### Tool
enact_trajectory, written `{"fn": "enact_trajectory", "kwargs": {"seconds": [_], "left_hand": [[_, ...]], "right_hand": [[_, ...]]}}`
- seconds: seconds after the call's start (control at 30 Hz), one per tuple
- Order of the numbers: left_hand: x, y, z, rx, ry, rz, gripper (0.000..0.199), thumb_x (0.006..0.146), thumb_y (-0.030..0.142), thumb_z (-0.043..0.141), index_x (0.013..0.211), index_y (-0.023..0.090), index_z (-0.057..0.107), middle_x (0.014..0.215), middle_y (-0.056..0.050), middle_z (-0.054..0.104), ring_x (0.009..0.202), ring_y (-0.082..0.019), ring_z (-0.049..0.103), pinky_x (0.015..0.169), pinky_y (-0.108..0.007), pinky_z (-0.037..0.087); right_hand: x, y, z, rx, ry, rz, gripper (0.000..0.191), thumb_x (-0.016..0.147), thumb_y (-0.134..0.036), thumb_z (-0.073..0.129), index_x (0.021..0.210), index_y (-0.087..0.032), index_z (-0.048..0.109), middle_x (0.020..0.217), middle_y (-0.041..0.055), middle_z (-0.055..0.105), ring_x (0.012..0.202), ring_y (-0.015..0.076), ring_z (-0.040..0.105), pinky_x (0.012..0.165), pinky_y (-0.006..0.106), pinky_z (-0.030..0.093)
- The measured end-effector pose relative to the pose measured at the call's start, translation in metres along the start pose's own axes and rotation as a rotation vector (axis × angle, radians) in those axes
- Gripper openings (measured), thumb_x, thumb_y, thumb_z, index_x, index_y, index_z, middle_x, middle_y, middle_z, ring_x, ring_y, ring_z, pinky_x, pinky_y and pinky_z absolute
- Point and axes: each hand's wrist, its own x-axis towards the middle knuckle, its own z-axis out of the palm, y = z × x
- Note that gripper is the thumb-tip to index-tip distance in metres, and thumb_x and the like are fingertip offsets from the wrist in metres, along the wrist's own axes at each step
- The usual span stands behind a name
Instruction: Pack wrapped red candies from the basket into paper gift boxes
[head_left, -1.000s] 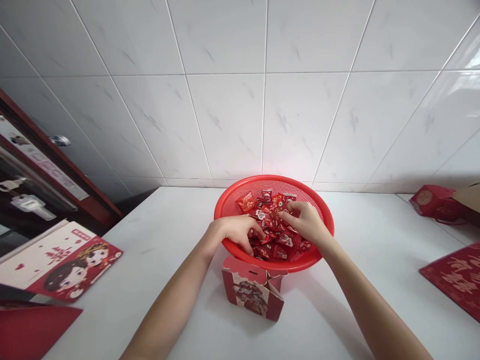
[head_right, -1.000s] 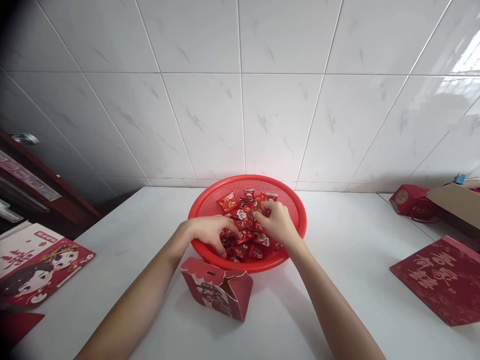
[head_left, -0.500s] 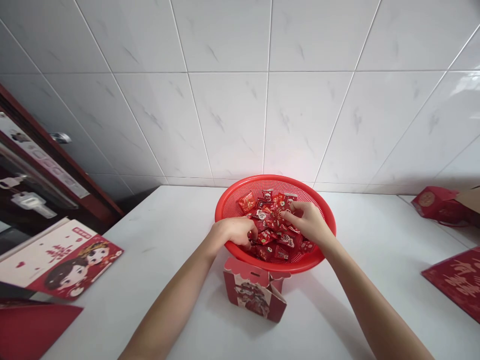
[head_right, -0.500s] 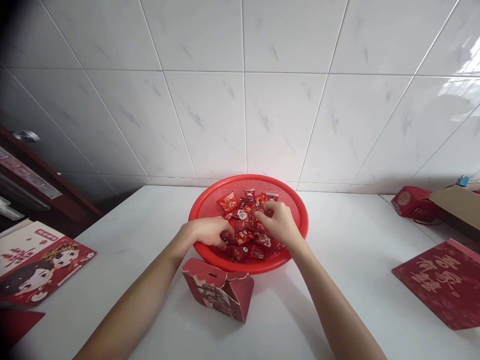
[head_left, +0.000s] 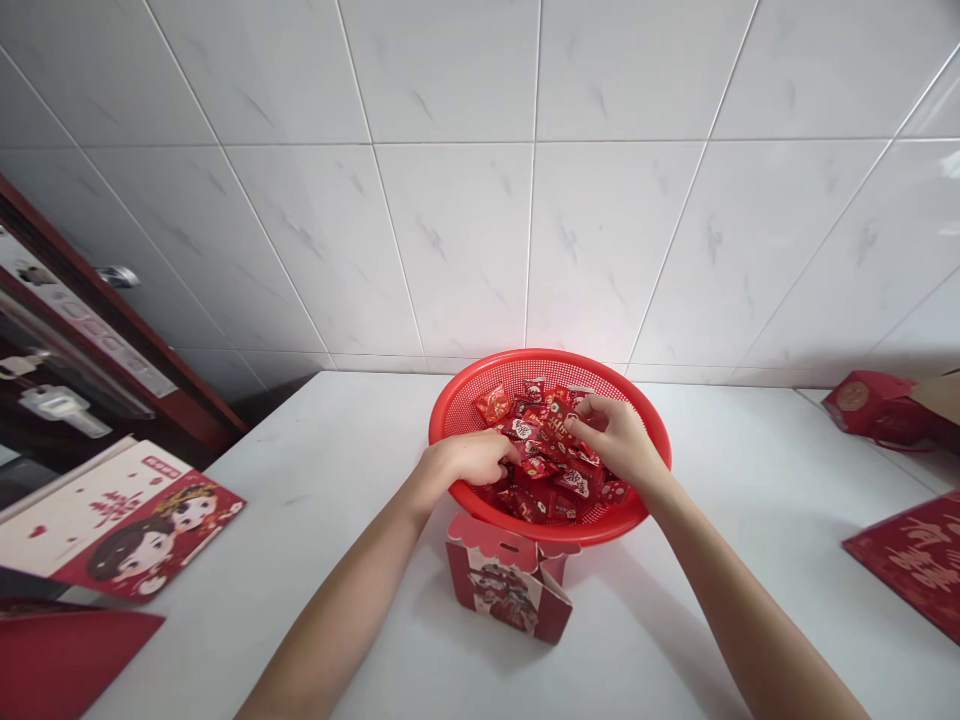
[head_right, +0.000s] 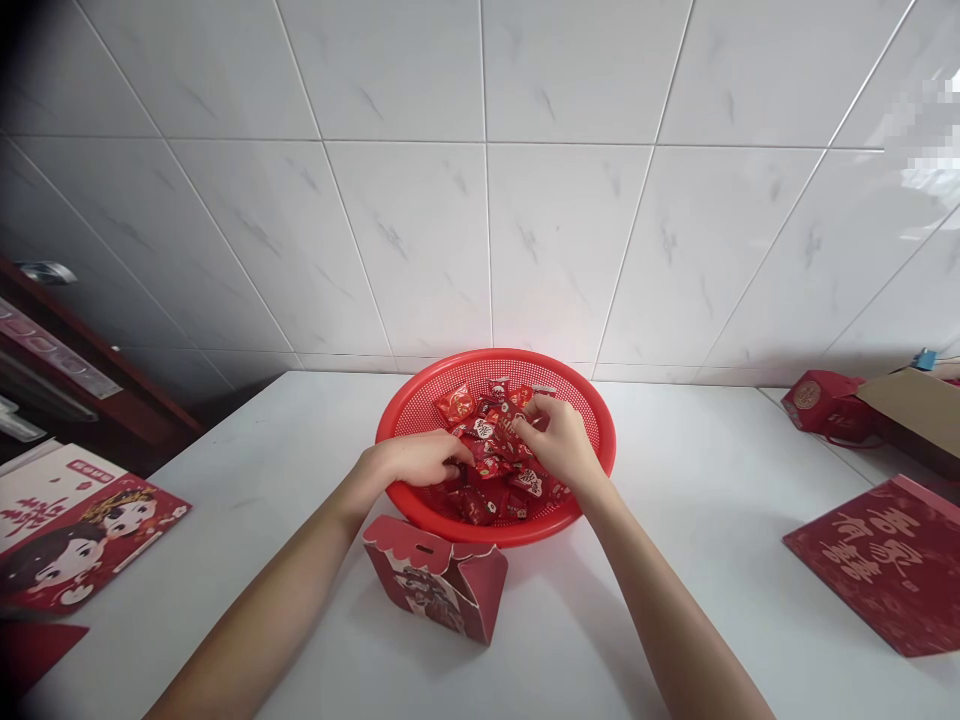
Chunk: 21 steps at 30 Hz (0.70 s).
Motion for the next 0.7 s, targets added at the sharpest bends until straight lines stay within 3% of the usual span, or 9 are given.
{"fn": "enact_trajectory", "kwargs": {"seconds": [0.37, 0.57, 0.7], "left_hand": [[-0.001, 0.005, -0.004, 0.033, 0.072, 0.010, 0.030, 0.095, 0.014, 0.046, 0.111, 0.017, 0.071, 0.103, -0.011, 0.076, 0.086, -0.024, 0.068, 0.068, -0.029, 0.045], [0.004, -0.007, 0.003, -0.050, 0.149, 0.040, 0.040, 0.083, 0.005, 0.052, 0.114, 0.020, 0.073, 0.108, -0.009, 0.077, 0.093, -0.025, 0.069, 0.076, -0.029, 0.049], [0.002, -0.005, 0.002, -0.077, 0.216, -0.027, 0.049, 0.082, 0.001, 0.049, 0.122, 0.021, 0.070, 0.110, -0.009, 0.075, 0.101, -0.027, 0.069, 0.077, -0.030, 0.049]], "right_hand": [[0.000, -0.001, 0.000, 0.008, 0.007, -0.019, 0.026, 0.078, -0.041, 0.062, 0.064, -0.024, 0.049, 0.062, -0.0012, 0.055, 0.059, 0.0172, 0.052, 0.058, 0.032, 0.040], [0.001, 0.000, 0.000, 0.013, 0.014, -0.015, 0.027, 0.077, -0.043, 0.062, 0.064, -0.024, 0.049, 0.062, -0.0010, 0.055, 0.060, 0.0178, 0.052, 0.057, 0.032, 0.040], [0.001, 0.000, 0.000, 0.003, 0.025, -0.015, 0.026, 0.076, -0.043, 0.061, 0.063, -0.025, 0.049, 0.060, -0.0014, 0.054, 0.059, 0.0177, 0.051, 0.057, 0.032, 0.039]]}}
